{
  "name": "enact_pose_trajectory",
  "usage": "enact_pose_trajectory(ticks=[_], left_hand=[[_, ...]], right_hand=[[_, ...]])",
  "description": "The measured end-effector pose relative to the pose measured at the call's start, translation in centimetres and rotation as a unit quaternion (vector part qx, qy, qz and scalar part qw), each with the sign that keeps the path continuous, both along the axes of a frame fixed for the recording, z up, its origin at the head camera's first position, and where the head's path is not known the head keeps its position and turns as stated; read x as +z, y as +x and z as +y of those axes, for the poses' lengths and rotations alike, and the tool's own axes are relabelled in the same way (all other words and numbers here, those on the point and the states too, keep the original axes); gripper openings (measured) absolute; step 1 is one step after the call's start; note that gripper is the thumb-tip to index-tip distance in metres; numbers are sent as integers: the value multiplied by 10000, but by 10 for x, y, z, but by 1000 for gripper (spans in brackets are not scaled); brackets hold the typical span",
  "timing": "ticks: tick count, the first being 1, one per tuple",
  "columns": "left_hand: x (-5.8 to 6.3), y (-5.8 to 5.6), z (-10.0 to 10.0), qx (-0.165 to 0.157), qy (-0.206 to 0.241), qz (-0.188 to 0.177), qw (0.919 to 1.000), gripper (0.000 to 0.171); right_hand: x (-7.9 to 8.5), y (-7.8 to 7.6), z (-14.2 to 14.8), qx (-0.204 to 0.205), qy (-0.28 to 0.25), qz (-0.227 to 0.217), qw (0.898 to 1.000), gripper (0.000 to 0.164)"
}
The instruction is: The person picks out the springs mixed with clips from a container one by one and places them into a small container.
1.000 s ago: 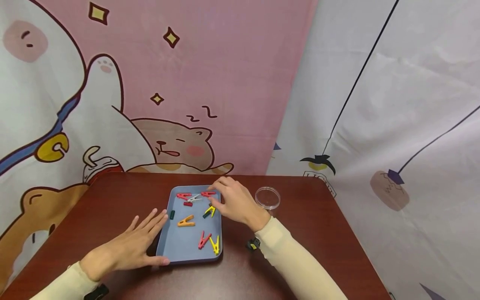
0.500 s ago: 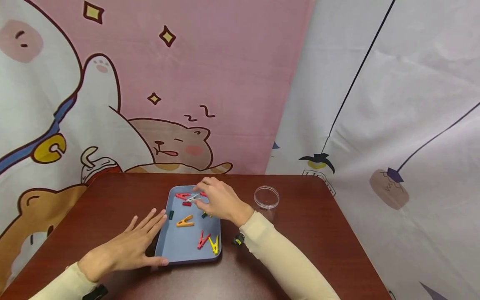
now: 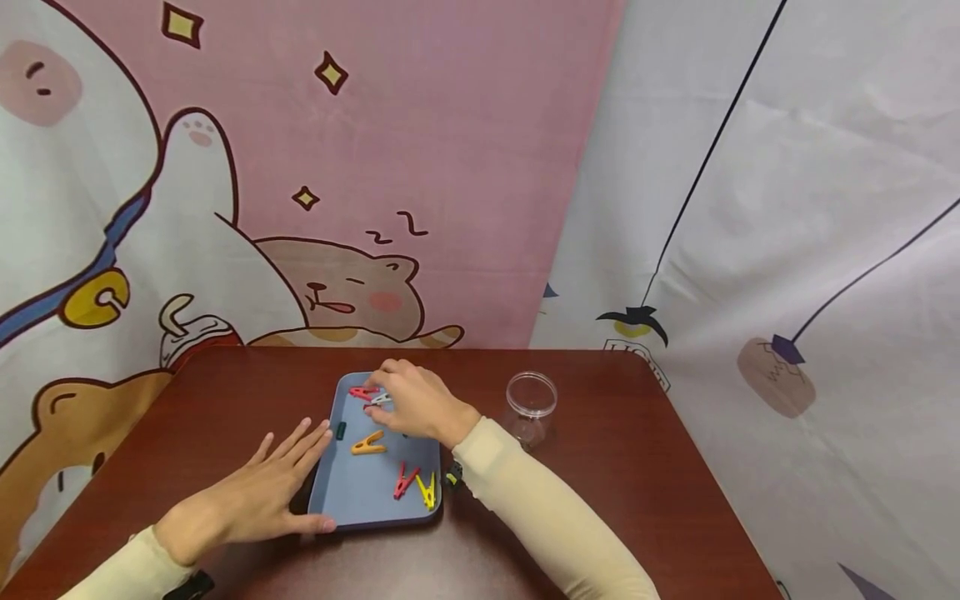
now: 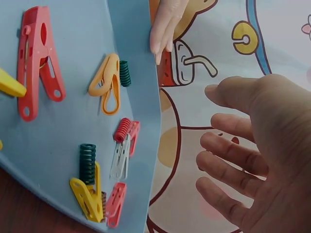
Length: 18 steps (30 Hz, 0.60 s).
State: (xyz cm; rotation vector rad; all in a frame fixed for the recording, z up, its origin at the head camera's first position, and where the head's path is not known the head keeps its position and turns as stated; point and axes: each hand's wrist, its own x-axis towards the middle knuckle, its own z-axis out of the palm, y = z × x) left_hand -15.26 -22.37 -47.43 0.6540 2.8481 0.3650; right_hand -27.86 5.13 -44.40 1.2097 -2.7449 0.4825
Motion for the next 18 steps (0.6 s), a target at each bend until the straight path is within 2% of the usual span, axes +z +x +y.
enact_pose_trajectory(ticks=[10, 18], left_hand=[[0, 1, 0, -12, -10, 78, 10000, 138], [1, 1, 0, 1, -2, -20, 10000, 137]], right_hand=[[-10, -6, -15, 16, 281, -54, 9996, 44], [-20, -12, -32, 117, 647, -70, 9978, 50]])
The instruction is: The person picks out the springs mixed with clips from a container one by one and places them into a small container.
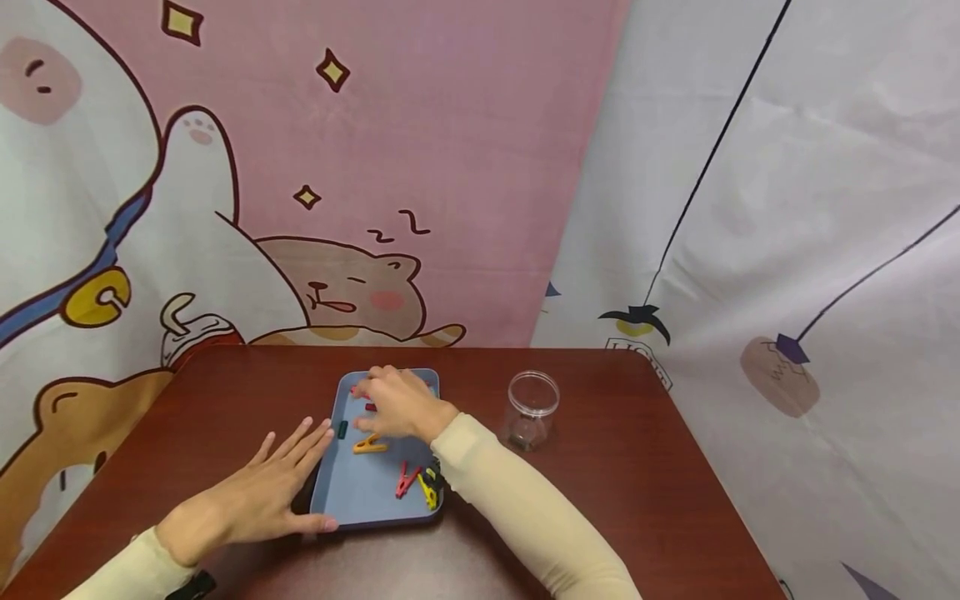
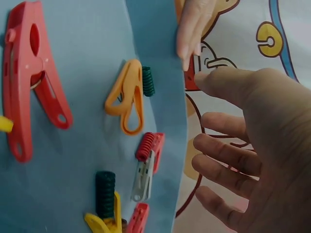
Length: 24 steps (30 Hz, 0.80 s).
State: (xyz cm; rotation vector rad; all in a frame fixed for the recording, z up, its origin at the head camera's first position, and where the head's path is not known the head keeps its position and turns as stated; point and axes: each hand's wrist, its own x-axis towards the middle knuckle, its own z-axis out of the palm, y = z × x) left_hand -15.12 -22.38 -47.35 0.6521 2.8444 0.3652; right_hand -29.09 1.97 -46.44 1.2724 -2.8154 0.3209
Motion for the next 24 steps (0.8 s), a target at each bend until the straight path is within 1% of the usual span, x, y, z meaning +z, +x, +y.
enact_pose_trajectory(ticks=[10, 18, 24], left_hand=[[0, 0, 0, -28, 8, -30, 10000, 136], [-2, 0, -1, -48, 30, -72, 10000, 137], [-2, -1, -1, -56, 22, -11, 10000, 136]], right_hand=[[-12, -2, -20, -98, 570, -121, 9983, 55], [-22, -3, -29, -113, 705, -53, 9974, 53], [-28, -4, -35, -174, 663, -105, 9976, 49]])
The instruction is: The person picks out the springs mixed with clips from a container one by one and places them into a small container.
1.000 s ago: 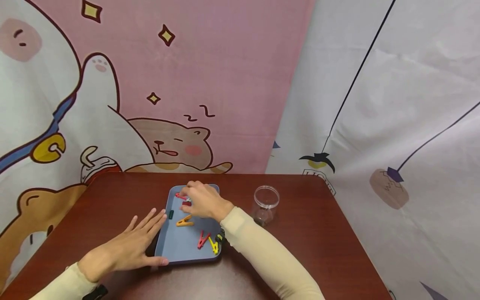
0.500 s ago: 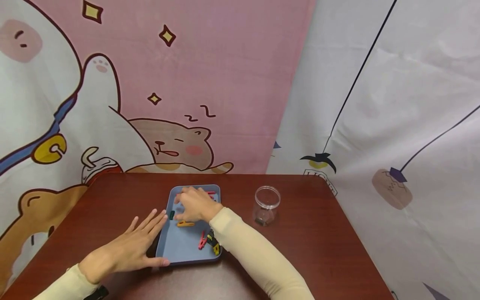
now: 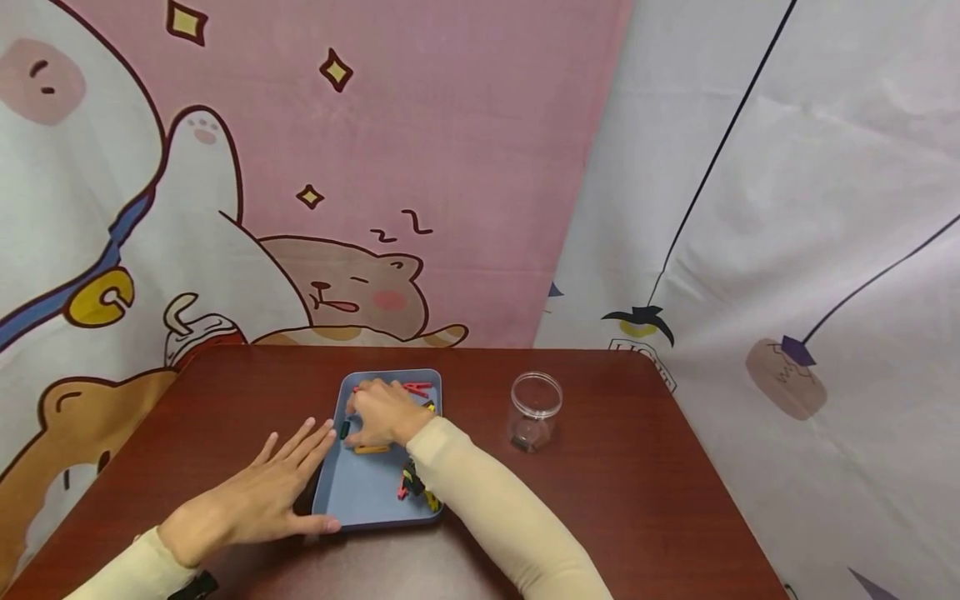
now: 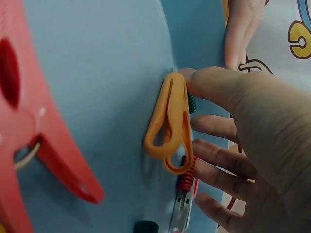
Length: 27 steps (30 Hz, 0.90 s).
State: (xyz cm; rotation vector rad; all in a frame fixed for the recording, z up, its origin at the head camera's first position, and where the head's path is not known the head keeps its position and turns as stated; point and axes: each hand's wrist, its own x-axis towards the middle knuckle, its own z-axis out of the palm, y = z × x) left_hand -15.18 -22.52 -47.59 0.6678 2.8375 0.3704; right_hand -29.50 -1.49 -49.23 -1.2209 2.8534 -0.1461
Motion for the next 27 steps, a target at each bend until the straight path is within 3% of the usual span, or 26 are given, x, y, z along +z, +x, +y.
enact_pose_trajectory(ticks=[27], left_hand=[[3, 0, 2, 19, -65, 16, 10000, 137]], right_hand=[[-4, -1, -9, -89, -68, 85, 9999, 31]])
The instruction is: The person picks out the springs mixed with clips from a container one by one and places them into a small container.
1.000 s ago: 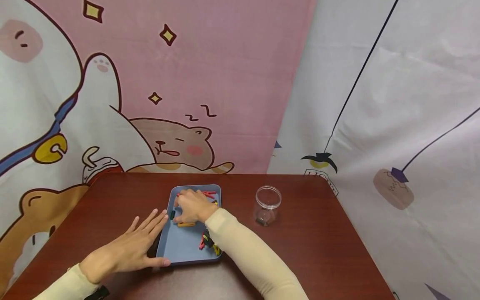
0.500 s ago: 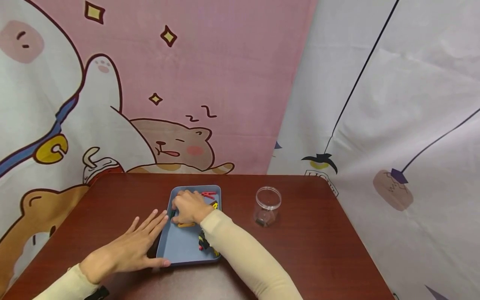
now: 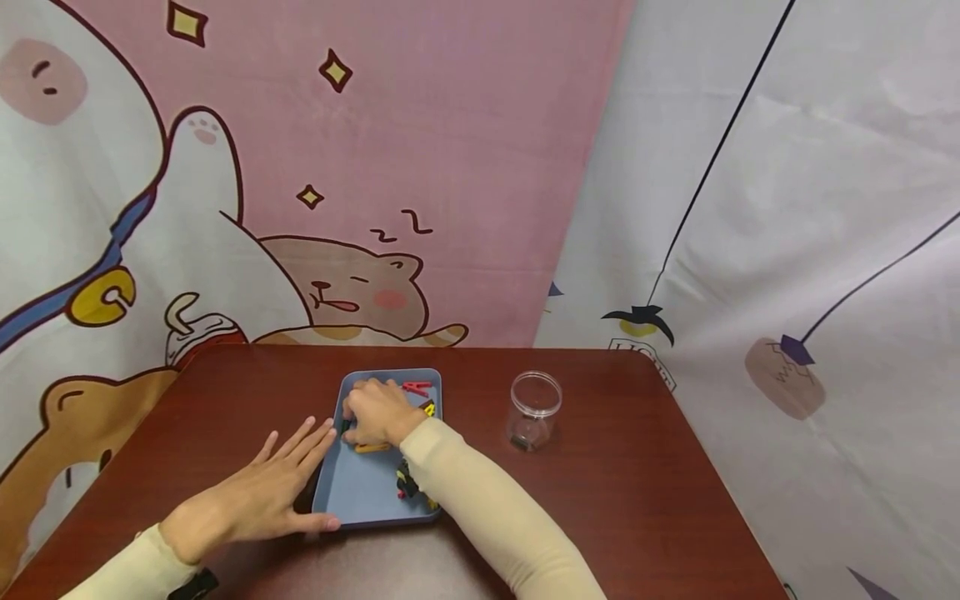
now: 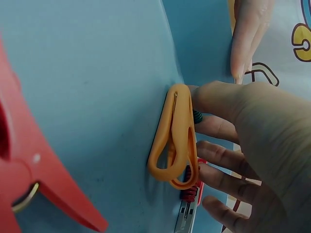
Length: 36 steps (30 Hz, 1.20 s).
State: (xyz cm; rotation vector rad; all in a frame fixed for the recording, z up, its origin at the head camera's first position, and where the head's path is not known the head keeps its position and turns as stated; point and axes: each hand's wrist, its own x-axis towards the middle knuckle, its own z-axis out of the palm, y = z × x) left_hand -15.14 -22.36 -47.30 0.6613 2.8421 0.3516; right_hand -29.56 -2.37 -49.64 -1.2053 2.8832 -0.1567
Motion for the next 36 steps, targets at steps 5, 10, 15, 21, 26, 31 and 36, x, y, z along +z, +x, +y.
enact_pose_trajectory(ticks=[5, 10, 15, 21, 26, 31, 36], left_hand=[[1, 1, 0, 2, -12, -29, 10000, 137], [2, 1, 0, -21, -19, -45, 10000, 136], [3, 1, 1, -19, -24, -60, 10000, 136], [3, 1, 2, -14, 16, -100, 9999, 136], [1, 0, 3, -7, 32, -69, 10000, 136], [1, 1, 3, 21, 12, -119, 9999, 137], [1, 1, 2, 45, -21, -92, 9999, 137]], right_hand=[[1, 1, 1, -6, -12, -11, 10000, 32], [5, 3, 4, -10, -92, 72, 9999, 31], [7, 4, 7, -30, -160, 130, 9998, 30], [10, 6, 14, 2, -208, 194, 9996, 32], [14, 8, 22, -61, -296, 187, 9994, 34], [17, 11, 29, -133, -419, 141, 9989, 34], [23, 14, 35, -92, -495, 252, 9984, 33]])
